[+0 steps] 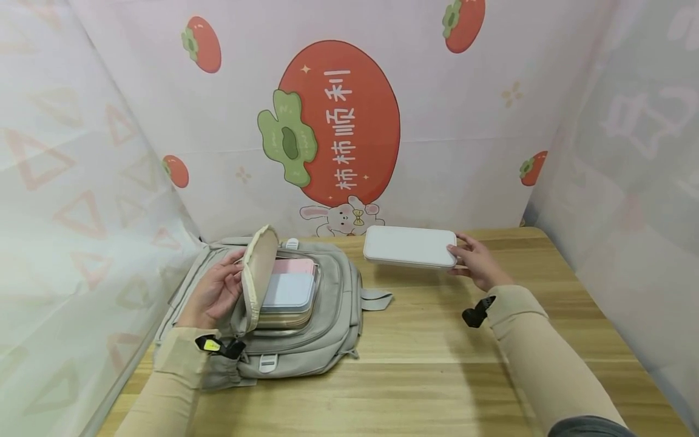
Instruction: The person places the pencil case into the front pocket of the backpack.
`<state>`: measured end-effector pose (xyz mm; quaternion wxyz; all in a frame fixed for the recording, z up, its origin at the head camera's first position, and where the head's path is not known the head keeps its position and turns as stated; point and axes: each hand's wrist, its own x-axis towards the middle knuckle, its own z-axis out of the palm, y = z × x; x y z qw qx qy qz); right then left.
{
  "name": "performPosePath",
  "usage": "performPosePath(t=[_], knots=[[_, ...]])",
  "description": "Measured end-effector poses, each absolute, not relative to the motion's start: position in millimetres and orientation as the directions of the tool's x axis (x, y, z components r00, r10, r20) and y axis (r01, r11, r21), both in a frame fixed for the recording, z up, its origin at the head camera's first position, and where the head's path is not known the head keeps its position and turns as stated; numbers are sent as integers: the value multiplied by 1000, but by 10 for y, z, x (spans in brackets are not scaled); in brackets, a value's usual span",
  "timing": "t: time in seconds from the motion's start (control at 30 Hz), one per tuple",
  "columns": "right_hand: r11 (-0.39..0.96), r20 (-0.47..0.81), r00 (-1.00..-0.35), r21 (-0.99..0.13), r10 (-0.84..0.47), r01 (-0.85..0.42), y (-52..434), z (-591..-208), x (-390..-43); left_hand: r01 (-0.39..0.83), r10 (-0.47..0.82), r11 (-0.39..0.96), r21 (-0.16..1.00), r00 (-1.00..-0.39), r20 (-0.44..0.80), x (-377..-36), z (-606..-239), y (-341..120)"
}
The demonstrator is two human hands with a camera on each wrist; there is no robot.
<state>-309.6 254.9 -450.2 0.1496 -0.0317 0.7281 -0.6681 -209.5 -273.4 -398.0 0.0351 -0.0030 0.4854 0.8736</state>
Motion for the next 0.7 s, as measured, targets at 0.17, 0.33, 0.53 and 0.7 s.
performPosePath(t=[0.17,0.33,0.53,0.7], knots=[[105,-176,-955,-982,-240,155,2465,-4478,-3105,-64,70,-542,838,-997,-31,-2090,-3976,-2754],[101,-176,-953,-983,-246,155,2355,-4472,-3124,-67,70,-545,836,-997,-34,-2098,-3995,-2765],[66,-171,-952,-985,-255,159,2234,-4470,-3141,-69,72,-551,832,-997,-35,-2099,-4010,-2776],[60,-168,-951,-986,-260,157,2144,-4452,-3146,-58,64,-538,841,-998,-28,-2096,-4015,-2800]])
